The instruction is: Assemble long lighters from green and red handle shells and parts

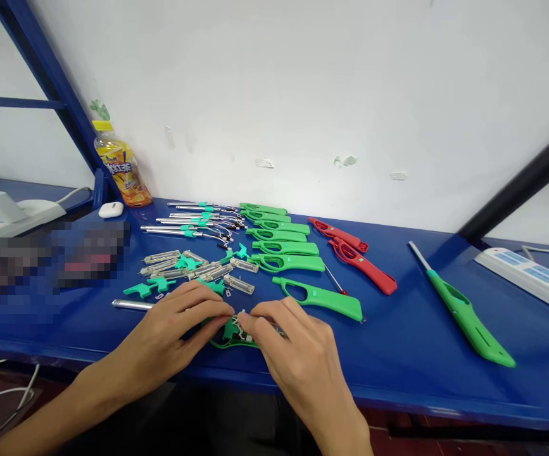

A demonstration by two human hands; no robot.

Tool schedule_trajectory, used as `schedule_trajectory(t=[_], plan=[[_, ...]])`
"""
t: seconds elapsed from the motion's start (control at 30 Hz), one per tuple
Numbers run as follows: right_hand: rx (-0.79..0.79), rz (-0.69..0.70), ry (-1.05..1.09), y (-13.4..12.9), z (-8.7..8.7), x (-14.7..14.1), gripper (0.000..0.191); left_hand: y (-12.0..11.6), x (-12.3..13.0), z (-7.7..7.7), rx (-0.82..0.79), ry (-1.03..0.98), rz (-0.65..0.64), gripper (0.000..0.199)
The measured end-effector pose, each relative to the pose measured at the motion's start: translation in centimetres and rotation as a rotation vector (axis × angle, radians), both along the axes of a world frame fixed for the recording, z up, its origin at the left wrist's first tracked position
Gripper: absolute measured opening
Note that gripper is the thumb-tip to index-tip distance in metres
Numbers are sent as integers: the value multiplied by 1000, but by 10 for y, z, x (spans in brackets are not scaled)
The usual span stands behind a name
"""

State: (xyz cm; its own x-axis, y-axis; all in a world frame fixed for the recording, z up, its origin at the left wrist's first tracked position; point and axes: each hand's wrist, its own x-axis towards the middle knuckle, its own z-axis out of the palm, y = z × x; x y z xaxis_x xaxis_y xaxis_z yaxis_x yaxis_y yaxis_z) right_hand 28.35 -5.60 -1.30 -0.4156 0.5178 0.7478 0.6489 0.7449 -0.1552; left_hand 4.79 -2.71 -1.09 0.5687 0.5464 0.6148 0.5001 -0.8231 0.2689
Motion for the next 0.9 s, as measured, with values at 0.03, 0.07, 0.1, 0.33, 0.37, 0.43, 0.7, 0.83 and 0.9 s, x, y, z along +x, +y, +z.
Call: schedule_trajectory(t=[0.03, 0.07, 0.1, 0.33, 0.37, 0.43, 0.7, 0.83, 0.9], plan=[[1, -1, -2, 0, 0, 0, 14, -1, 0, 0, -1, 17, 5, 12], [0, -2, -1, 0, 0, 0, 13, -1, 0, 0, 2, 33, 9, 12], [-2, -2, 0, 0, 0, 0, 13, -2, 0, 0, 10, 44, 12, 13], [-3, -4, -21, 0, 0, -1, 11, -3, 2, 2, 53, 64, 5, 12], [-3, -3, -23, 0, 0, -1, 10, -3, 2, 2, 53, 65, 2, 13], [-13, -2, -30, 0, 0, -1, 10, -3, 2, 2, 48, 70, 0, 13], [-9, 2, -40, -1, 0, -1, 10, -4, 2, 0, 40, 105, -1, 13], [-24, -4, -11, -1, 0, -1, 6, -3, 2, 1, 6, 66, -15, 11], [-75, -15, 37, 0, 1, 0, 9, -2, 2, 2, -15, 36, -18, 9]])
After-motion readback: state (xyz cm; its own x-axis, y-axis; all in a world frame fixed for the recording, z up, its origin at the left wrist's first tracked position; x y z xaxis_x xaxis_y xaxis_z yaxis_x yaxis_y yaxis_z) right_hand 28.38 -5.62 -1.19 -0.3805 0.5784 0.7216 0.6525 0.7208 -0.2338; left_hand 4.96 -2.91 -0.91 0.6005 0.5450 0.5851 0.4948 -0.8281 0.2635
